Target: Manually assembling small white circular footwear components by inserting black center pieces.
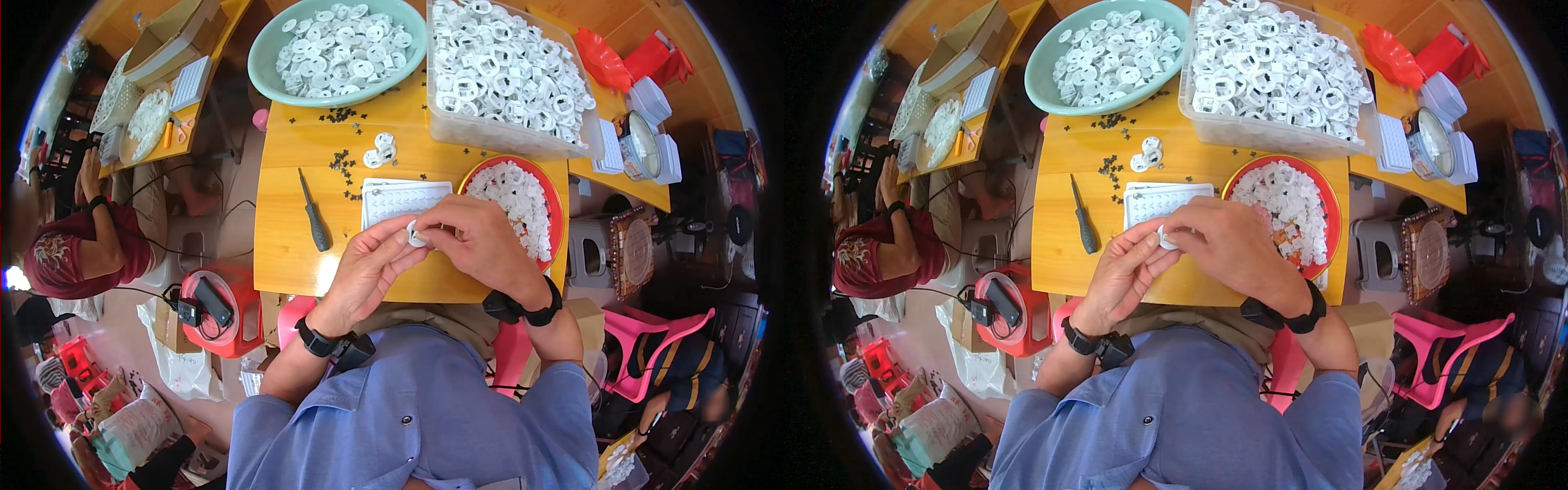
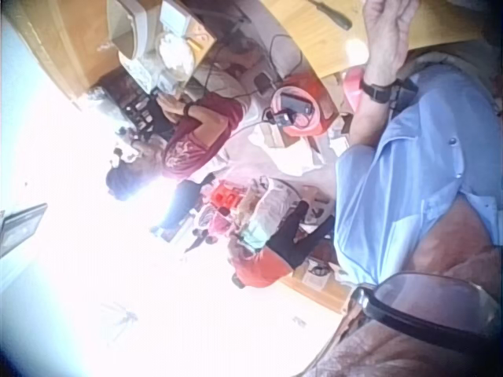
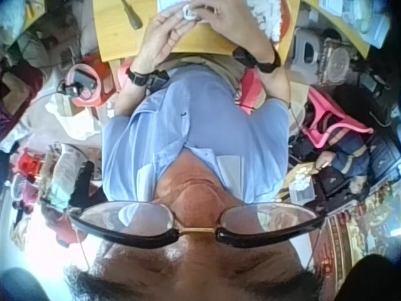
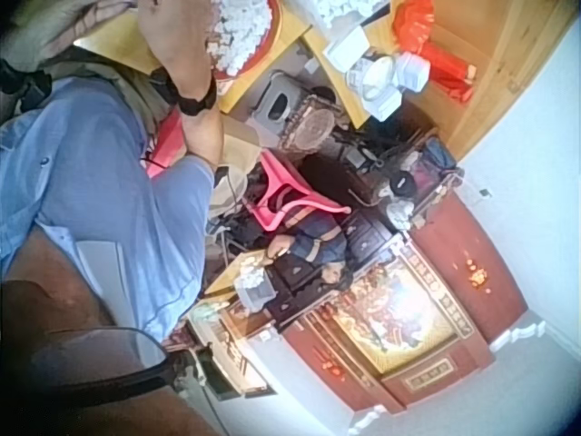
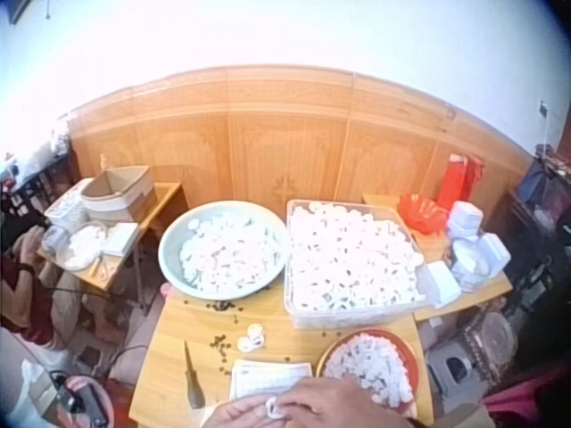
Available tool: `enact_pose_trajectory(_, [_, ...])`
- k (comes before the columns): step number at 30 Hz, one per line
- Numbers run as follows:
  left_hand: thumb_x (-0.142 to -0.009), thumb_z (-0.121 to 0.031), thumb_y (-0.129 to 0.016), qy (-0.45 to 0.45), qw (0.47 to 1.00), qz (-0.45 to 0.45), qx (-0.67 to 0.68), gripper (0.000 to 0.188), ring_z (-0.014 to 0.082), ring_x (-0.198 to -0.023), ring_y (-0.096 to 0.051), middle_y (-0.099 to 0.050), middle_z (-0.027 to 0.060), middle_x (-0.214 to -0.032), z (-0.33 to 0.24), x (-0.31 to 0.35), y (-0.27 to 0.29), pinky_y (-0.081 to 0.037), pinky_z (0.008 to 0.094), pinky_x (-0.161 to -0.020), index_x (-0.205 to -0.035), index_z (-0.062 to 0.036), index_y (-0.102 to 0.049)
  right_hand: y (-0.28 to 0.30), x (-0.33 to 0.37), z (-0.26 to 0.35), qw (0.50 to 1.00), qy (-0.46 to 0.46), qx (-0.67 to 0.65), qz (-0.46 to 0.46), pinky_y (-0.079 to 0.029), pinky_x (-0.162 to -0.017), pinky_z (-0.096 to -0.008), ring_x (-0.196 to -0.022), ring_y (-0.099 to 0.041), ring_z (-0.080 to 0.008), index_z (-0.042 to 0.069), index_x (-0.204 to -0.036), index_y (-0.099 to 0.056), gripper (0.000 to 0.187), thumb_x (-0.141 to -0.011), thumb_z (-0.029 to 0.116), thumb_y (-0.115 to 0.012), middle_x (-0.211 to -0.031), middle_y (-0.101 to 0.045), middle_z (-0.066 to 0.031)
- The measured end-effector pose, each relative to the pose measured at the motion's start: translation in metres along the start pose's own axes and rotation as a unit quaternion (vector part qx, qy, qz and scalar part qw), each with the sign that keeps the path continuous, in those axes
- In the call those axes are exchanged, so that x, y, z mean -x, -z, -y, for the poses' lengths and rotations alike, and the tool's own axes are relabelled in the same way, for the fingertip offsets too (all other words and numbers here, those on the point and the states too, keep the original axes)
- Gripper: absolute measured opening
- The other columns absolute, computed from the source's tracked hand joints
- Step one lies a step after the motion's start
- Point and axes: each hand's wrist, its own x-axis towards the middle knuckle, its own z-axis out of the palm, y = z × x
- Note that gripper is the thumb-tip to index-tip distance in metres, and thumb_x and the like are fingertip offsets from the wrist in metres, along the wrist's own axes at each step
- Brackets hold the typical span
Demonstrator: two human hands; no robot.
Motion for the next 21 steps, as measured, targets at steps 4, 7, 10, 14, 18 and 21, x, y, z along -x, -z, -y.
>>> enact_pose_trajectory(4, [-0.102,-0.011,-0.052,0.006,1.0,-0.013,0.001,0.032,0.0176,-0.111,-0.065,-0.064,0.0117,-0.124,0.0,-0.003,0.001,-0.054,0.0311,-0.099,-0.132,0.0014,-0.055,-0.002,0.0,-0.003,1.0,-0.002,-0.003,-0.008,-0.045,-0.057,-0.0306,-0.064,-0.061,-0.0206,0.004,-0.092,-0.071,0.009,-0.083,0.004,-0.07,-0.075,-0.065,-0.0089])
enact_pose_trajectory(7, [-0.102,-0.011,-0.052,-0.002,1.0,-0.009,-0.014,0.032,0.0174,-0.109,-0.065,-0.064,0.0116,-0.123,-0.002,0.0,-0.002,-0.055,0.031,-0.098,-0.131,0.0015,-0.056,0.0,0.001,0.001,1.0,-0.002,0.002,-0.01,-0.046,-0.057,-0.0308,-0.063,-0.061,-0.0208,0.004,-0.092,-0.071,0.009,-0.083,0.004,-0.069,-0.075,-0.064,-0.0089])
enact_pose_trajectory(10, [-0.102,-0.011,-0.052,-0.013,0.999,-0.017,-0.03,0.031,0.0174,-0.108,-0.066,-0.065,0.0113,-0.122,-0.002,-0.002,-0.003,-0.055,0.0307,-0.097,-0.13,0.0018,-0.056,-0.002,0.0,0.001,1.0,-0.03,0.0,-0.002,-0.05,-0.064,-0.0378,-0.071,-0.065,-0.0302,0.006,-0.092,-0.07,0.01,-0.084,0.01,-0.067,-0.081,-0.066,-0.0114])
enact_pose_trajectory(14, [-0.1,-0.009,-0.055,-0.023,0.999,-0.017,-0.029,0.032,0.0168,-0.107,-0.066,-0.065,0.0111,-0.121,-0.001,-0.002,-0.003,-0.056,0.03,-0.095,-0.13,0.0021,-0.056,-0.011,0.002,-0.003,0.999,0.01,0.0,-0.044,-0.05,-0.063,-0.0368,-0.07,-0.064,-0.0298,0.005,-0.092,-0.07,0.01,-0.082,0.008,-0.068,-0.08,-0.065,-0.0106])
enact_pose_trajectory(18, [-0.097,-0.005,-0.059,-0.078,0.986,-0.03,-0.144,0.029,0.0161,-0.105,-0.066,-0.067,0.0105,-0.115,0.002,-0.003,-0.003,-0.056,0.0303,-0.092,-0.125,0.0011,-0.058,-0.012,0.004,-0.001,0.992,-0.07,-0.091,-0.047,-0.052,-0.064,-0.031,-0.07,-0.067,-0.0203,0.003,-0.095,-0.069,0.013,-0.083,0.007,-0.07,-0.082,-0.068,-0.009])
enact_pose_trajectory(21, [-0.097,-0.003,-0.059,-0.113,0.978,-0.032,-0.174,0.025,0.0166,-0.104,-0.066,-0.067,0.0104,-0.112,0.001,-0.002,-0.008,-0.057,0.0311,-0.092,-0.121,0.0002,-0.057,-0.008,0.005,-0.002,0.978,-0.13,-0.161,-0.025,-0.053,-0.065,-0.0278,-0.072,-0.068,-0.0142,0.001,-0.096,-0.069,0.014,-0.084,0.008,-0.07,-0.084,-0.07,-0.0089])
